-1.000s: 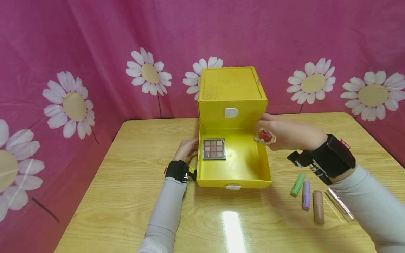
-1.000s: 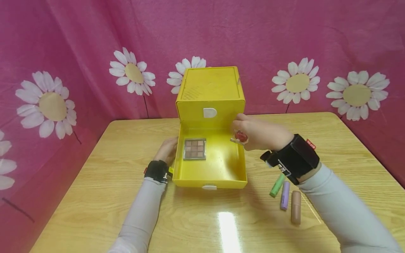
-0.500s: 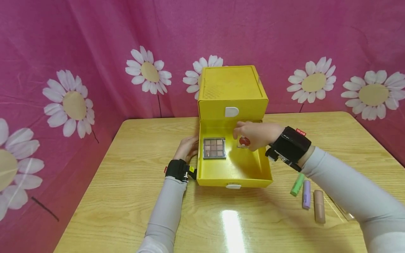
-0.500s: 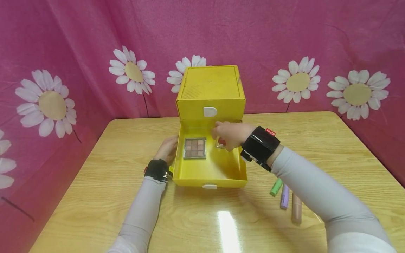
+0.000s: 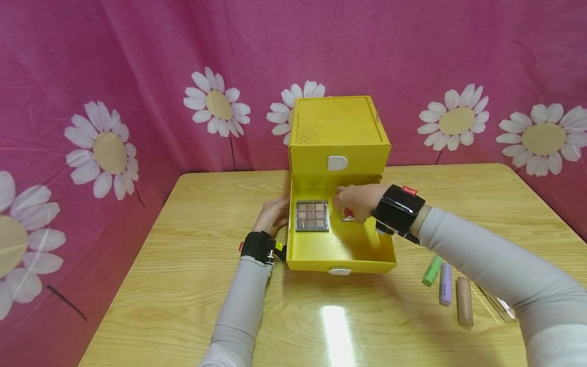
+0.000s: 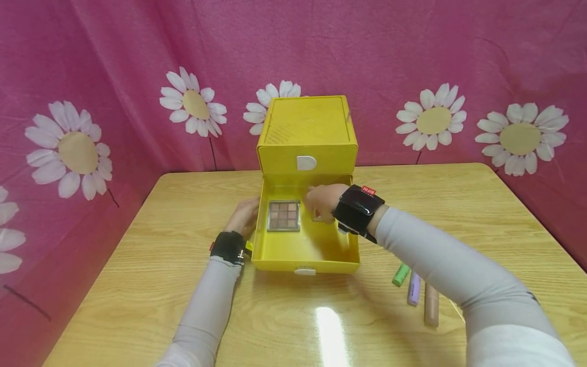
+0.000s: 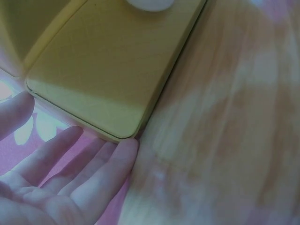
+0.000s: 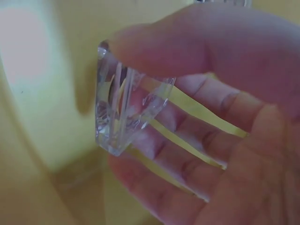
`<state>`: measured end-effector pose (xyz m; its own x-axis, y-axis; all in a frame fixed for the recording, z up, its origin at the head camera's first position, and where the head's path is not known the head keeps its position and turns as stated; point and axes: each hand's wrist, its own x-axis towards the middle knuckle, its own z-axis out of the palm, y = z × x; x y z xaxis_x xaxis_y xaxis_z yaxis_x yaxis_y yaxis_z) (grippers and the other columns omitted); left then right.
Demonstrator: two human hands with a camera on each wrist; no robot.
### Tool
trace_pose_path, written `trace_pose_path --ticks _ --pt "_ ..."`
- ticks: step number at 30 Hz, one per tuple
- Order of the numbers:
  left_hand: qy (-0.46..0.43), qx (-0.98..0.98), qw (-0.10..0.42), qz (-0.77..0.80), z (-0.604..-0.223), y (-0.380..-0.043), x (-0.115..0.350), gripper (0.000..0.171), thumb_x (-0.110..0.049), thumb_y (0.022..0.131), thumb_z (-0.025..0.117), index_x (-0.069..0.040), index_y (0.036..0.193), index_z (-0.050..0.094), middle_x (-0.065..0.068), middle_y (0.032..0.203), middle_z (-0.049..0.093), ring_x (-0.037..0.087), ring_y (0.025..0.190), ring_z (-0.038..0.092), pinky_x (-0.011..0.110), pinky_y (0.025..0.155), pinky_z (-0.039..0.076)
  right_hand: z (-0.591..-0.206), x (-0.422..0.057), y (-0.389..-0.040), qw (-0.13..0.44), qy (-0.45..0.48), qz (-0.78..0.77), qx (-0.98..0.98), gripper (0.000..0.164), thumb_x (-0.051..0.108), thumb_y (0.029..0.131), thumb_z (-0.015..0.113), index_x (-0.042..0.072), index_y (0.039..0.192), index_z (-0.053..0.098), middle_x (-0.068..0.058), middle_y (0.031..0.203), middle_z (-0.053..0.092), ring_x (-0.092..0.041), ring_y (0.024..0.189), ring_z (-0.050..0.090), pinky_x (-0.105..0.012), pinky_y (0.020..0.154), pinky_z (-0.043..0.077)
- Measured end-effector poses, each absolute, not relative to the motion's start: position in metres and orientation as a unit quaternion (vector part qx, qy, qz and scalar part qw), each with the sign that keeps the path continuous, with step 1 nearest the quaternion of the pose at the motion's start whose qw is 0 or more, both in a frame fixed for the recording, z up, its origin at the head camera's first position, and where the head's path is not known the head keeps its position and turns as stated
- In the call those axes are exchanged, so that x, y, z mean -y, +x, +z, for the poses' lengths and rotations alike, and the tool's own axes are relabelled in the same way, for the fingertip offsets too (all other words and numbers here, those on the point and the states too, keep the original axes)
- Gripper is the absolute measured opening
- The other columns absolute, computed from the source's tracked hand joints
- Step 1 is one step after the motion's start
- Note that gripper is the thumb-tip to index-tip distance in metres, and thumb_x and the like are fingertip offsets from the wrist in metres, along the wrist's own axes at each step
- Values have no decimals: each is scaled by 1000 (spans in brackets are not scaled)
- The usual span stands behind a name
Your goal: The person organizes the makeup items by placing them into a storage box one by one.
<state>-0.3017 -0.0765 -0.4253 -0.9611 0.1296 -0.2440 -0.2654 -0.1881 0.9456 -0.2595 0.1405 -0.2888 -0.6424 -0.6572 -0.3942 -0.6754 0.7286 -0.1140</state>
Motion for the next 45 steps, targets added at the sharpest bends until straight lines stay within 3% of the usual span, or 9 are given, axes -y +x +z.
trace_pose_path --ticks 6,14,19,26,33,40,45 --pt "-58 -628 126 766 -426 -303 76 36 -19 95 51 2 123 55 5 102 62 12 83 59 30 76 49 -294 -136 -262 222 -358 34 -906 42 -19 62 64 6 94 59 -7 96 44 -22 80 46 -20 52 37" --pt "-27 -608 115 785 -446 -316 79 35 -25 89 61 -1 114 62 11 106 64 20 90 61 38 80 50 -298 -133 -262 212 -352 30 -911 45 -20 60 67 5 96 57 -6 95 43 -22 77 48 -21 53 40" --pt "-55 -629 119 766 -433 -307 76 36 -22 91 56 3 118 58 15 113 61 20 96 58 38 86 47 -300 -130 -261 210 -344 34 -915 45 -19 61 70 5 95 55 -7 95 41 -23 77 48 -22 55 44" --pt "-63 -626 124 767 -423 -300 75 36 -20 93 53 2 122 56 12 113 61 13 85 59 31 78 49 -302 -126 -261 211 -324 61 -920 48 -16 60 75 7 95 53 -9 98 38 -24 80 48 -25 61 48" --pt "-60 -629 125 765 -424 -302 75 37 -19 93 53 3 122 55 17 121 57 17 94 58 36 85 48 -304 -123 -262 201 -327 80 -920 52 -14 57 77 7 97 51 -10 100 39 -25 82 49 -29 67 50" --pt "-55 -623 123 771 -424 -301 75 36 -20 93 54 3 120 56 17 119 58 16 90 59 35 82 49 -307 -126 -262 176 -344 73 -920 44 -13 60 72 6 93 49 -10 94 41 -24 77 47 -26 61 46" --pt "-52 -621 120 773 -425 -301 75 35 -19 93 54 3 120 57 17 116 60 14 87 60 33 78 50 -308 -125 -263 184 -336 74 -921 52 -13 57 75 6 98 49 -11 98 41 -26 81 48 -27 64 49"
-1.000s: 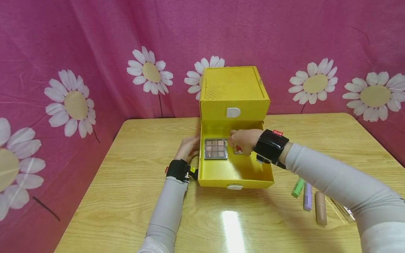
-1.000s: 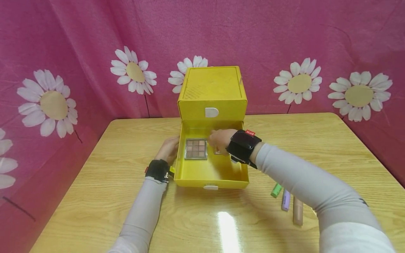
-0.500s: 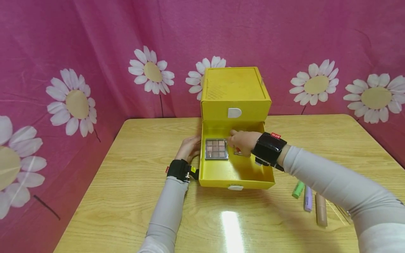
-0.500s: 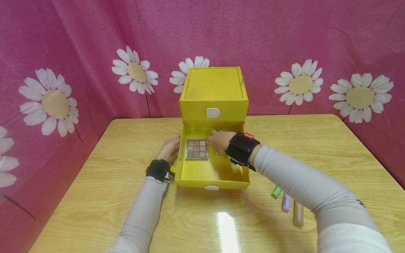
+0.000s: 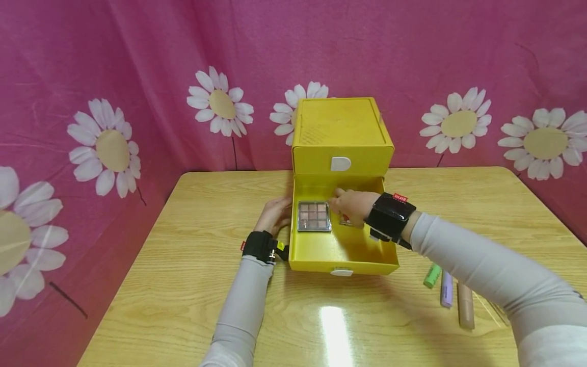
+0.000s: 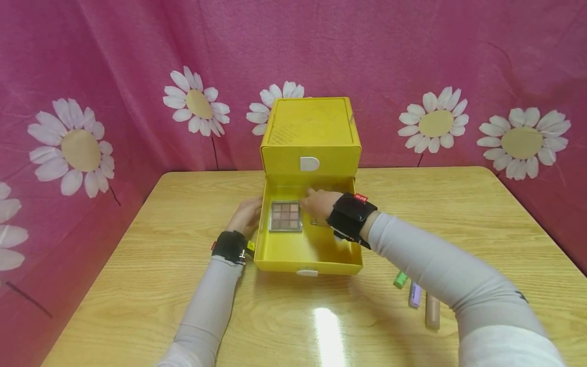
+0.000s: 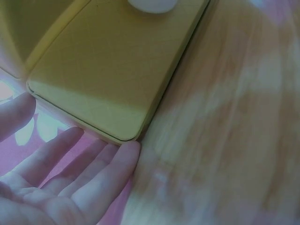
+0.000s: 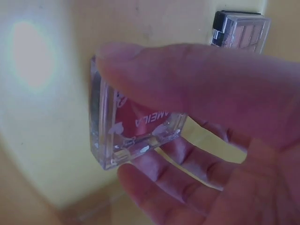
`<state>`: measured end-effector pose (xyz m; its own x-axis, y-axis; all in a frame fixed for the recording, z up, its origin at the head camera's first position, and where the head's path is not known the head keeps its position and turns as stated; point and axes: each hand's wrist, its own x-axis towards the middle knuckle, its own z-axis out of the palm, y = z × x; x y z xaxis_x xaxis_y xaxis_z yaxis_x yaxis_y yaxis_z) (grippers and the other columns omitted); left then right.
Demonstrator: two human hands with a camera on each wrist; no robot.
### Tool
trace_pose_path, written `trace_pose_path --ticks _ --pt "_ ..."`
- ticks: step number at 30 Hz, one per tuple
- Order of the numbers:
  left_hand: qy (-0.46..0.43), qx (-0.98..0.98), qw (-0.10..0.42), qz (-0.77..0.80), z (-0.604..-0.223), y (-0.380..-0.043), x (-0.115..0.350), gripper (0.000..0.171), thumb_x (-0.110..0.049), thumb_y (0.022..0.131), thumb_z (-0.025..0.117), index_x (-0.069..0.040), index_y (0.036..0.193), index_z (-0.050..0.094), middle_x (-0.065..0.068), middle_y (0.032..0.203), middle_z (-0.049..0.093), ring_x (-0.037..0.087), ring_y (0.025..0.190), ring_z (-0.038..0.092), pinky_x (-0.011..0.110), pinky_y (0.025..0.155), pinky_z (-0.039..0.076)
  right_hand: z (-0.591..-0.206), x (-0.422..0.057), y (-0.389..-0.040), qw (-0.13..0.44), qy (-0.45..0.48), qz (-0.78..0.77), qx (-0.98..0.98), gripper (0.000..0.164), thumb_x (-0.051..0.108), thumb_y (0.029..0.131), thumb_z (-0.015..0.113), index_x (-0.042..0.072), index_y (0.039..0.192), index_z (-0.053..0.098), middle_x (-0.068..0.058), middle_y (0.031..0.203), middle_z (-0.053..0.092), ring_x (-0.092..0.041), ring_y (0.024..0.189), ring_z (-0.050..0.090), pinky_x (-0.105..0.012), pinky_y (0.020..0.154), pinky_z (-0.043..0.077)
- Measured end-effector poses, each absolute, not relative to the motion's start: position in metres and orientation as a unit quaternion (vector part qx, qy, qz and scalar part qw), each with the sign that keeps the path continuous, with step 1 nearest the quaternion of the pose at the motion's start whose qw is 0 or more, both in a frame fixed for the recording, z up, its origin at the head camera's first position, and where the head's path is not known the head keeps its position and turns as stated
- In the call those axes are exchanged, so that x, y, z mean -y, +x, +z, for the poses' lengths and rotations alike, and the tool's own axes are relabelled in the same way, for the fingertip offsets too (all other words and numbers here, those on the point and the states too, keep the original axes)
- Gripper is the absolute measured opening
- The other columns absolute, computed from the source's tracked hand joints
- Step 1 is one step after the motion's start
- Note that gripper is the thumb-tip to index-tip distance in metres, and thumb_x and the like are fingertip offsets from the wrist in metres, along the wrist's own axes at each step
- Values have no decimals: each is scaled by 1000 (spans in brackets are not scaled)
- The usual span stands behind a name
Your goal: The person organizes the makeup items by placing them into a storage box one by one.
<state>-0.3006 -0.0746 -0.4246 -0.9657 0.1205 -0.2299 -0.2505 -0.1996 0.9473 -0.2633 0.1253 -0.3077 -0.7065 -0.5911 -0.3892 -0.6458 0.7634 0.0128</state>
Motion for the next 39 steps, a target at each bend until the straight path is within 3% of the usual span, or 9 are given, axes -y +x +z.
trace_pose_path --ticks 9,14,19,24,27,34,39 --pt "-61 -625 121 769 -425 -301 73 35 -20 92 55 2 118 58 12 109 62 14 86 60 31 76 50 -304 -132 -264 181 -340 38 -922 53 -13 56 76 7 98 51 -9 96 43 -24 82 47 -25 64 49" --pt "-61 -625 122 768 -426 -300 74 34 -19 93 53 3 119 57 12 110 62 13 85 59 31 76 50 -287 -136 -255 162 -351 -24 -922 59 -10 59 77 2 112 53 -15 107 48 -26 91 51 -28 68 51" --pt "-54 -620 122 773 -426 -301 73 35 -18 93 54 5 119 57 15 114 61 14 86 59 33 78 50 -258 -138 -231 73 -395 -65 -913 55 5 70 78 1 120 53 -16 118 48 -26 102 50 -36 86 48" --pt "-58 -617 123 775 -425 -302 75 34 -18 93 54 3 119 57 14 113 61 14 87 59 33 78 50 -246 -138 -197 -14 -434 -56 -899 51 11 76 75 3 122 53 -13 118 51 -23 101 52 -31 80 51" --pt "-59 -618 124 774 -425 -302 75 34 -18 92 54 3 119 58 13 112 61 14 87 60 32 78 50 -254 -138 -177 -71 -460 -43 -884 50 13 75 76 4 120 55 -10 112 55 -21 95 56 -29 77 52" --pt "-60 -620 123 772 -425 -302 74 34 -19 93 54 2 119 58 14 115 61 14 90 60 32 78 50 -286 -135 -137 -147 -516 -64 -842 42 13 74 76 5 112 61 -6 104 63 -18 96 59 -33 86 49" --pt "-62 -624 121 770 -426 -302 74 35 -19 93 54 3 119 57 11 109 62 14 88 59 31 76 51 -307 -137 -120 -200 -543 -32 -815 34 3 72 74 3 105 65 -4 95 64 -15 86 59 -26 78 51"
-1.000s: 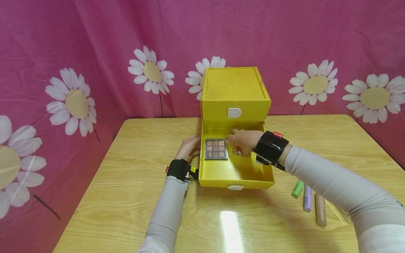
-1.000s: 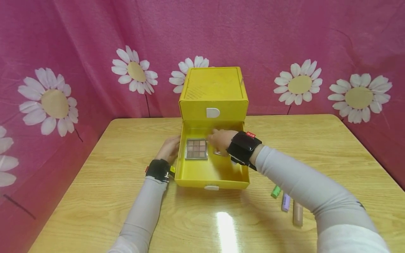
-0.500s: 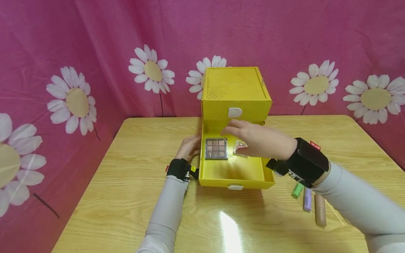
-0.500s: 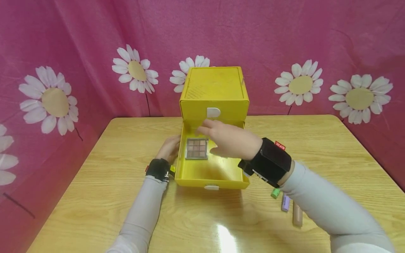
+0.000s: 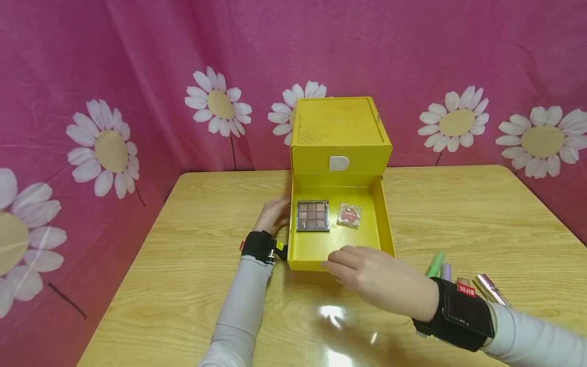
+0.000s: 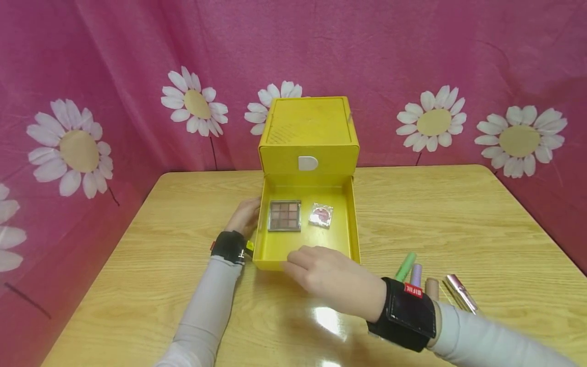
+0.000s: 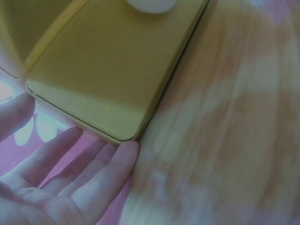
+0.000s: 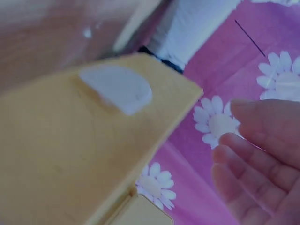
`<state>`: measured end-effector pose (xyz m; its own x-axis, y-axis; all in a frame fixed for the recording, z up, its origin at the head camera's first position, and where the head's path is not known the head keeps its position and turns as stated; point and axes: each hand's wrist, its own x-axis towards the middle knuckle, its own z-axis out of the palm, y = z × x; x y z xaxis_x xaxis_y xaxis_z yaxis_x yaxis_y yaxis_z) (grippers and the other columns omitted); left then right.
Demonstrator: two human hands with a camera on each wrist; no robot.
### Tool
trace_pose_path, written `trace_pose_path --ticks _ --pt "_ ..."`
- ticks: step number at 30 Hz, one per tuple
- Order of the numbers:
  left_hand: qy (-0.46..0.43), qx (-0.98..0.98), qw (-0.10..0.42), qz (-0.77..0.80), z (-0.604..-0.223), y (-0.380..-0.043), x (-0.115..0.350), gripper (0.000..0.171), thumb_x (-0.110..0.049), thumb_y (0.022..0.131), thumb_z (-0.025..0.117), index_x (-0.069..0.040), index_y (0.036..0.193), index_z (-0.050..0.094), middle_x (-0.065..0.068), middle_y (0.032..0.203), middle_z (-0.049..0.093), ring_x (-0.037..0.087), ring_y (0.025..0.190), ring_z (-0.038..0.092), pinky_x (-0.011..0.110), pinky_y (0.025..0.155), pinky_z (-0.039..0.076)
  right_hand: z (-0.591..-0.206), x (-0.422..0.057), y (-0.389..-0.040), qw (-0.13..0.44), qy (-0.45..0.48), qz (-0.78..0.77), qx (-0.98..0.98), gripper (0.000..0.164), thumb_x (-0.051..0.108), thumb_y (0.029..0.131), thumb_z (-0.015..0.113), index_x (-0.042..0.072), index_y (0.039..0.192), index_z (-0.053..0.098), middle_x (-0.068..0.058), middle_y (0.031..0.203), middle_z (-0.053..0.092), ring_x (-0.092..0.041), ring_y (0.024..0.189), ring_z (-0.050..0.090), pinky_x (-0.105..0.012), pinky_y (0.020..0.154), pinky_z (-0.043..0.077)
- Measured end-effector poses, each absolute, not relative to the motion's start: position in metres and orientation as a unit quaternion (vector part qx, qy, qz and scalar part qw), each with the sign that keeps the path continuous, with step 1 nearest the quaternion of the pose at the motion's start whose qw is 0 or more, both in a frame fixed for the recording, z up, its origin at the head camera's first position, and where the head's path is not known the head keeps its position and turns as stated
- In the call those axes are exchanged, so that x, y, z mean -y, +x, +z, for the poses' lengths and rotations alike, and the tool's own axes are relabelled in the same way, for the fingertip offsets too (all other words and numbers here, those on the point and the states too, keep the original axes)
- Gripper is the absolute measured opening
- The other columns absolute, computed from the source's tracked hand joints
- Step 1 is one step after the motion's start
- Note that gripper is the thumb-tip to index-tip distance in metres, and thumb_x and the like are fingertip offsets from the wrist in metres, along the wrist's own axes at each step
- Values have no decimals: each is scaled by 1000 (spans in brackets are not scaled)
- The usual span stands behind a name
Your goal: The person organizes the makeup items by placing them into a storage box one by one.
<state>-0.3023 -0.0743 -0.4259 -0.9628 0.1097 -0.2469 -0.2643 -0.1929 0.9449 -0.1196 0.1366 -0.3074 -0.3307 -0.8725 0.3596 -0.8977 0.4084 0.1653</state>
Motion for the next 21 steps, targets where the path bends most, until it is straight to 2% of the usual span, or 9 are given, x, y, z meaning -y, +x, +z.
trace_pose_path --ticks 4,8,16,21 --pt "-64 -623 121 770 -426 -302 74 35 -19 93 54 1 121 56 9 110 61 14 87 58 29 74 50 -319 -139 -113 213 550 15 807 34 -3 67 74 2 100 66 -4 92 65 -14 84 60 -25 75 51" --pt "-63 -622 124 771 -426 -303 74 35 -19 93 53 0 123 55 11 114 59 14 88 58 29 74 50 -328 -142 -110 205 537 3 818 37 -3 66 74 3 102 66 -5 96 66 -15 88 62 -26 77 52" --pt "-67 -631 124 763 -425 -302 75 35 -20 93 54 1 120 57 10 110 60 14 89 58 29 76 50 -342 -145 -111 208 510 -3 835 41 -5 66 74 0 106 65 -11 104 65 -20 92 63 -29 76 52" --pt "-64 -627 125 766 -425 -302 75 36 -20 93 53 1 122 56 12 114 60 15 90 58 30 76 50 -349 -147 -112 212 504 -2 838 39 -5 69 71 0 107 64 -11 104 64 -21 93 62 -30 77 52"
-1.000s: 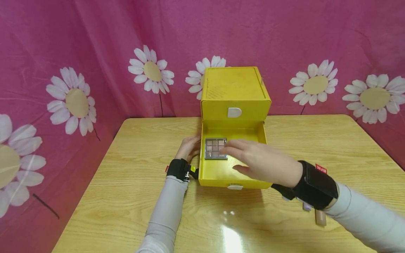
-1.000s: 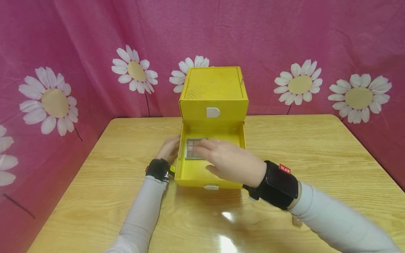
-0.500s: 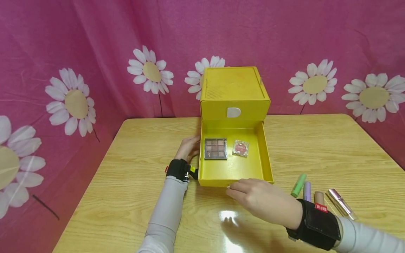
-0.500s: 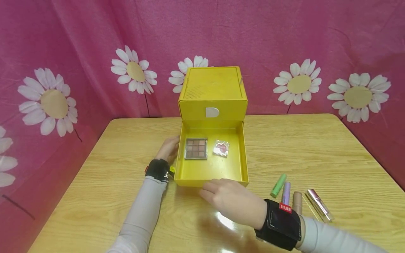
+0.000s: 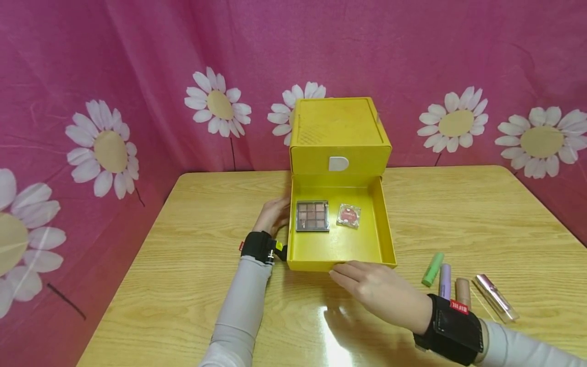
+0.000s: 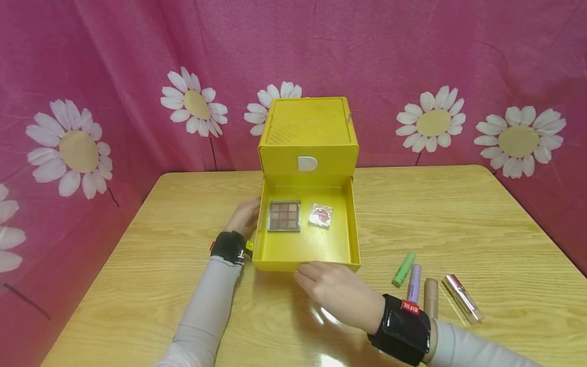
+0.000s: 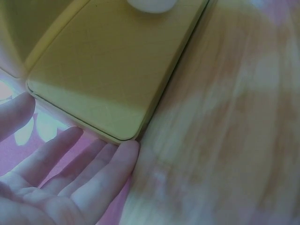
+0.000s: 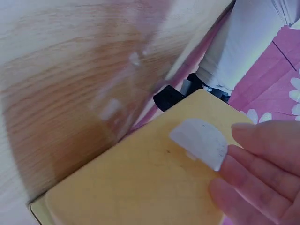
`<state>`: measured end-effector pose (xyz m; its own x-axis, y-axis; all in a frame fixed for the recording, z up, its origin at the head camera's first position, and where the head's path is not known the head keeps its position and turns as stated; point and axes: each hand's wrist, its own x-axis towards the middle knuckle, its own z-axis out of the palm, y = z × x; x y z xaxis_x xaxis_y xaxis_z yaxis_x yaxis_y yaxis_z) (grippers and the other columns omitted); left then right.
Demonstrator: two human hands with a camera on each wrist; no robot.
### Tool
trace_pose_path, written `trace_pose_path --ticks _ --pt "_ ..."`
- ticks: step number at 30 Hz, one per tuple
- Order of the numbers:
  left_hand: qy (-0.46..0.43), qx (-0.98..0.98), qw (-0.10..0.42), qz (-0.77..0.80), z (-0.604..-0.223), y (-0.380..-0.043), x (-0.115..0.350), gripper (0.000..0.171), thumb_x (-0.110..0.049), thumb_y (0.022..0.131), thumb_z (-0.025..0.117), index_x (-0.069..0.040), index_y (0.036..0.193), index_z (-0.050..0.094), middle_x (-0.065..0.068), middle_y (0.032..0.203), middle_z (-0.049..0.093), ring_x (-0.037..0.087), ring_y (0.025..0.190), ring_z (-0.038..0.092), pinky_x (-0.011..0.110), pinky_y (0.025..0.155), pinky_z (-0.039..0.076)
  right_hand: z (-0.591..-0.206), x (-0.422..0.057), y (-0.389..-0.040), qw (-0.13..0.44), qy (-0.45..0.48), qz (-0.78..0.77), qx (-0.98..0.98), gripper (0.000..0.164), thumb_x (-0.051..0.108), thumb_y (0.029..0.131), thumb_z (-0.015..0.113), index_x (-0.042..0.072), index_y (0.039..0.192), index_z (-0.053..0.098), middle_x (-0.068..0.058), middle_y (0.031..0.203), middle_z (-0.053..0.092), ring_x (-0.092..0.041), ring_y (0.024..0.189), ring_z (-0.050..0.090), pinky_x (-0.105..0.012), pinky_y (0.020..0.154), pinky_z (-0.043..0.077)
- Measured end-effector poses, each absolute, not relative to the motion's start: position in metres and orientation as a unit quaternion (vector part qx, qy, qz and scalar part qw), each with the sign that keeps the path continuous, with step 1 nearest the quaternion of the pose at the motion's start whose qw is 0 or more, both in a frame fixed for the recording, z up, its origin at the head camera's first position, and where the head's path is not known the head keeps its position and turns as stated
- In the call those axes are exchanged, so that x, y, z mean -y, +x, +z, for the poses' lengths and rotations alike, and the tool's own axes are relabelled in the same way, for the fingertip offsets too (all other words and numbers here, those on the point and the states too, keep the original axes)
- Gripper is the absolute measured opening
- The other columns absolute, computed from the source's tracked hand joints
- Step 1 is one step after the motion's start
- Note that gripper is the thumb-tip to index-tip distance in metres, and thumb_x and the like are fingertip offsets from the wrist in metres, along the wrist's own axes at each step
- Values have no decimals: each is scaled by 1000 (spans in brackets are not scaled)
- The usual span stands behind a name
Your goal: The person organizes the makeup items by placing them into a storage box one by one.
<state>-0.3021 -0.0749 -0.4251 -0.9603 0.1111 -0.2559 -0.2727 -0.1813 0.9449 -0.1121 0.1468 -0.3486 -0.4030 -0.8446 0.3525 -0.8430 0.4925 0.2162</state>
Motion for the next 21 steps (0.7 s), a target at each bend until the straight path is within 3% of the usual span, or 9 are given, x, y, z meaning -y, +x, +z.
trace_pose_path --ticks 12,21 --pt "-56 -637 119 760 -425 -301 75 35 -19 94 52 3 121 56 10 112 60 14 89 57 31 76 49 -358 -147 -117 210 503 -10 838 43 -7 68 69 -1 110 63 -10 106 60 -20 97 58 -32 86 49" --pt "-47 -636 111 762 -428 -301 75 35 -20 93 53 4 118 58 10 108 62 12 80 59 30 72 50 -359 -148 -118 203 504 -11 840 44 -6 68 71 -1 111 63 -10 107 60 -19 98 56 -33 88 48"
